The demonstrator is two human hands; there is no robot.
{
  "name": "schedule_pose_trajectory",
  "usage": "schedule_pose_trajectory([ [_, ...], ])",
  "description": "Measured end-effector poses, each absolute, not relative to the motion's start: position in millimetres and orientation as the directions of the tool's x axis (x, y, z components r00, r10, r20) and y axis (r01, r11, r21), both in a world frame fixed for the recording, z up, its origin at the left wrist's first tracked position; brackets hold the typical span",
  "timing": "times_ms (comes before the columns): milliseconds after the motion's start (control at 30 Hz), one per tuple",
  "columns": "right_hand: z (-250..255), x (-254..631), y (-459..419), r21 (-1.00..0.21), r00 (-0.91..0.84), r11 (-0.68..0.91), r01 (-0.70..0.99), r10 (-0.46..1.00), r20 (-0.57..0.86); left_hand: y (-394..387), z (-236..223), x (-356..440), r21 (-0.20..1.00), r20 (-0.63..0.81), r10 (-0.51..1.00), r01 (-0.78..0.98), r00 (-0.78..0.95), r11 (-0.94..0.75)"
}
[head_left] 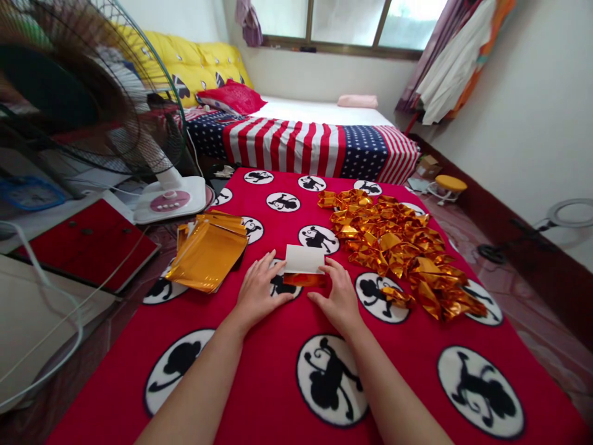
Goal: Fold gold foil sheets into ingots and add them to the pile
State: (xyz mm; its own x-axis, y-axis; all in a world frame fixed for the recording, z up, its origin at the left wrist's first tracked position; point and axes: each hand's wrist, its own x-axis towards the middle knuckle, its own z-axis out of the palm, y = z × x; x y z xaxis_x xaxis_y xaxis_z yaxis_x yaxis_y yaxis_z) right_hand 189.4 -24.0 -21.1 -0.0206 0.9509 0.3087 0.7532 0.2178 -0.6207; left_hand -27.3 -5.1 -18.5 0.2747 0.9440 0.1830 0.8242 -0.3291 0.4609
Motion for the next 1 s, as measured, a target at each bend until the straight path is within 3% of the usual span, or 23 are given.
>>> schedule_pose_trajectory([
  [200,-10,191,-25,-0.811,0.056,0.342,0.475,0.908,0.416,-3,-16,-27,0.653,0.319,0.92,0.651,0.229,-0.388],
  [333,32,184,-32,-0.978,0.086,0.202,0.055,0.975,0.206,-13,10,-20,0.849,0.422,0.895,0.284,0.144,-0.446],
  [433,58,178,-33,-0.971,0.098,0.113,-0.211,0.991,0.094,-25,31,-10,0.965,0.25,0.96,0.053,0.126,-0.258],
  [567,55,174,-28,-0.942,0.137,0.006,-0.336,0.99,-0.042,-31,34,2,0.967,-0.01,0.996,-0.251,0.093,0.034],
  [700,21,173,-23,-0.933,0.138,-0.084,-0.349,0.981,-0.14,-24,7,7,0.954,-0.081,0.997,-0.288,-0.002,0.077],
  [1000,-14,179,-19,-0.965,0.009,-0.049,-0.256,0.999,-0.053,-13,-18,1,0.997,0.082,0.997,-0.003,0.003,-0.082],
])
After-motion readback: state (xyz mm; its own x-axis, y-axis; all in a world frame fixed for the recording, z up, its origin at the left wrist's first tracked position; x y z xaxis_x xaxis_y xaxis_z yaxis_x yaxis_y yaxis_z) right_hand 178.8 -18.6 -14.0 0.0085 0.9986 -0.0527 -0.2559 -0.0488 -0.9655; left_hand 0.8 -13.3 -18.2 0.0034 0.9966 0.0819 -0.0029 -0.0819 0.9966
